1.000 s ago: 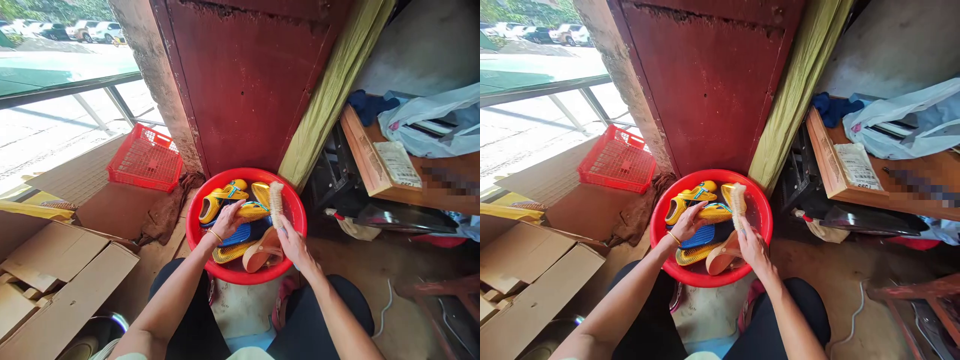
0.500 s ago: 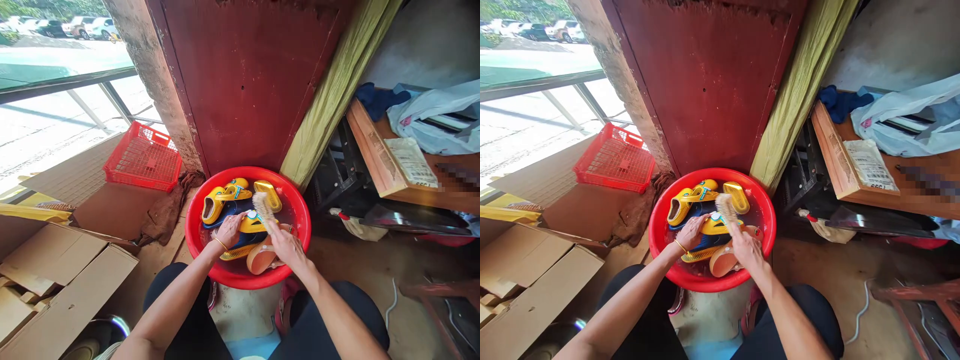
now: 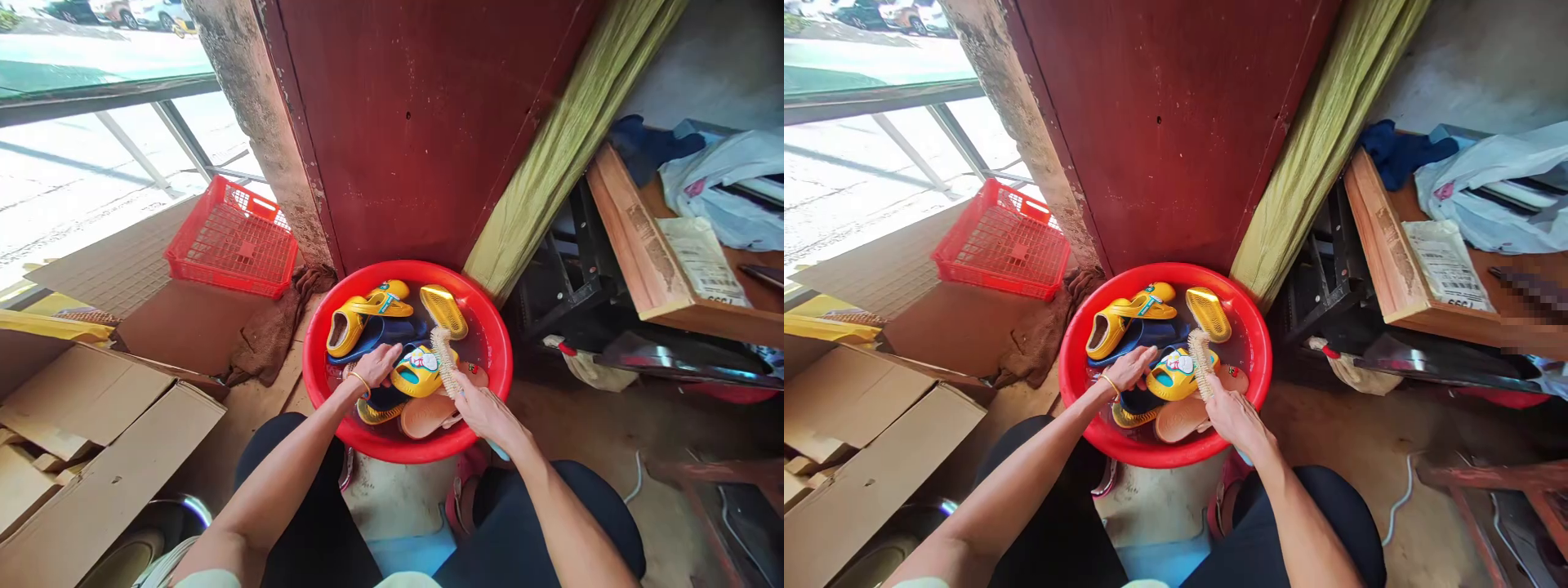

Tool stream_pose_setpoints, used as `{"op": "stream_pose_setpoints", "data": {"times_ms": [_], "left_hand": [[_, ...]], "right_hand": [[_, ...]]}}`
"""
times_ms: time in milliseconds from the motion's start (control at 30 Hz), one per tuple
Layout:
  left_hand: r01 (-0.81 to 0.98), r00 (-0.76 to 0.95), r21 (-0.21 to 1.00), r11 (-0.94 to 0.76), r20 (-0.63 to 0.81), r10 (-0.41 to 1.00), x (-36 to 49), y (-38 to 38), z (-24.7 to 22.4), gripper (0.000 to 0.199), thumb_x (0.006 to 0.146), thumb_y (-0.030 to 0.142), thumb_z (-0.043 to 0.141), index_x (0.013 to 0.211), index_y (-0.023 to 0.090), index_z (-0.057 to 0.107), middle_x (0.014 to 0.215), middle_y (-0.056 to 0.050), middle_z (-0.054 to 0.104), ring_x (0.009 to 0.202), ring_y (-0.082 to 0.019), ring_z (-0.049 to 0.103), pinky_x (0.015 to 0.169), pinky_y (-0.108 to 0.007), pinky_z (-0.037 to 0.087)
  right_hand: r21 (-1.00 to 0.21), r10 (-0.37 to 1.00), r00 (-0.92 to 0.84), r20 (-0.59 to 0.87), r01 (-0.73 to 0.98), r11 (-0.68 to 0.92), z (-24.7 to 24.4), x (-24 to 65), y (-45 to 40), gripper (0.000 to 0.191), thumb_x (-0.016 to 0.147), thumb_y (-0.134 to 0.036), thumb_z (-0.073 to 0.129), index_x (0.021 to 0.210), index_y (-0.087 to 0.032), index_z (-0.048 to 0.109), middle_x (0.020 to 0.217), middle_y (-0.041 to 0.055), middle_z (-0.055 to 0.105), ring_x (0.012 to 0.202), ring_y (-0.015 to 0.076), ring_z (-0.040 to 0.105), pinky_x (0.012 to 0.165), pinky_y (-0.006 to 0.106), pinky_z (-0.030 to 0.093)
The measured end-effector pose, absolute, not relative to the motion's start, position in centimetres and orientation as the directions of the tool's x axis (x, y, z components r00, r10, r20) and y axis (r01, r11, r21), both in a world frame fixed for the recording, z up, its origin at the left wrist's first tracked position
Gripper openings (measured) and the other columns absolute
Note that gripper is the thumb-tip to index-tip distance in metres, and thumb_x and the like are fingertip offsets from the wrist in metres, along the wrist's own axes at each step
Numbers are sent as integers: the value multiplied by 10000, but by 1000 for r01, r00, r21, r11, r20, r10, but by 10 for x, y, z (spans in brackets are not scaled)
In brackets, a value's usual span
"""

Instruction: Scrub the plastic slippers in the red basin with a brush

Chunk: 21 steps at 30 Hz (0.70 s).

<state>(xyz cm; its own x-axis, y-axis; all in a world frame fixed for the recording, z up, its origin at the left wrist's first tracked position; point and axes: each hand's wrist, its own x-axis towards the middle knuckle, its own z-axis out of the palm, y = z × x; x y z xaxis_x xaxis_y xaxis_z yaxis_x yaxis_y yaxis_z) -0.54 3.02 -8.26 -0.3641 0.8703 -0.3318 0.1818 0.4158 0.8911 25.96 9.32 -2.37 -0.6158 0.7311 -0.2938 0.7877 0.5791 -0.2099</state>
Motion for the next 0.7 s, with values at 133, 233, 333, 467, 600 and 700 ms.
{"op": "stream_pose_setpoints", "data": {"times_ms": [133,233,333,467,600,700], "left_hand": [[12,-215,865,502,-488,846,13,27,-84,589,588,483,860,1049,189,640,594,-9,640,439,-185,592,464,-267,438],[-113,-209,922,372,-388,898,21,27,-86,609,602,459,846,1087,192,591,782,-28,689,651,-195,659,549,-271,499],[-63,-339,986,156,-168,926,22,32,-86,649,636,427,807,1186,192,556,892,-20,671,781,-180,648,668,-285,524],[-115,-465,992,48,-96,880,21,41,-82,751,640,419,795,1287,164,513,900,-34,673,806,-185,639,733,-307,525],[-340,-493,939,59,-231,839,31,48,-80,675,651,463,775,1231,184,572,1041,-71,698,894,-214,658,771,-335,540],[-331,-462,939,97,-251,850,37,51,-88,613,664,429,765,1202,182,606,1019,-66,705,894,-217,659,779,-337,541]], "right_hand": [[-212,728,-579,-366,814,541,-27,256,94,572,989,-276,318,1559,-270,269,908,69,754,845,242,725,687,297,463],[-162,769,-522,-369,851,500,-27,255,98,600,985,-267,346,1573,-244,234,957,95,752,867,235,723,712,298,477],[-150,808,-497,-316,867,475,-24,259,100,616,988,-285,357,1586,-281,211,1052,89,745,913,224,714,743,288,486],[-133,849,-468,-245,884,449,-20,264,104,597,1004,-296,329,1589,-290,209,1176,108,714,997,238,699,793,301,481],[-103,828,-458,-323,887,450,-25,259,112,596,992,-254,351,1578,-264,244,1149,139,720,1034,266,690,839,338,471],[-125,779,-495,-384,864,488,-36,250,120,579,953,-208,393,1531,-219,350,1156,166,717,1070,294,677,861,362,467]]}}
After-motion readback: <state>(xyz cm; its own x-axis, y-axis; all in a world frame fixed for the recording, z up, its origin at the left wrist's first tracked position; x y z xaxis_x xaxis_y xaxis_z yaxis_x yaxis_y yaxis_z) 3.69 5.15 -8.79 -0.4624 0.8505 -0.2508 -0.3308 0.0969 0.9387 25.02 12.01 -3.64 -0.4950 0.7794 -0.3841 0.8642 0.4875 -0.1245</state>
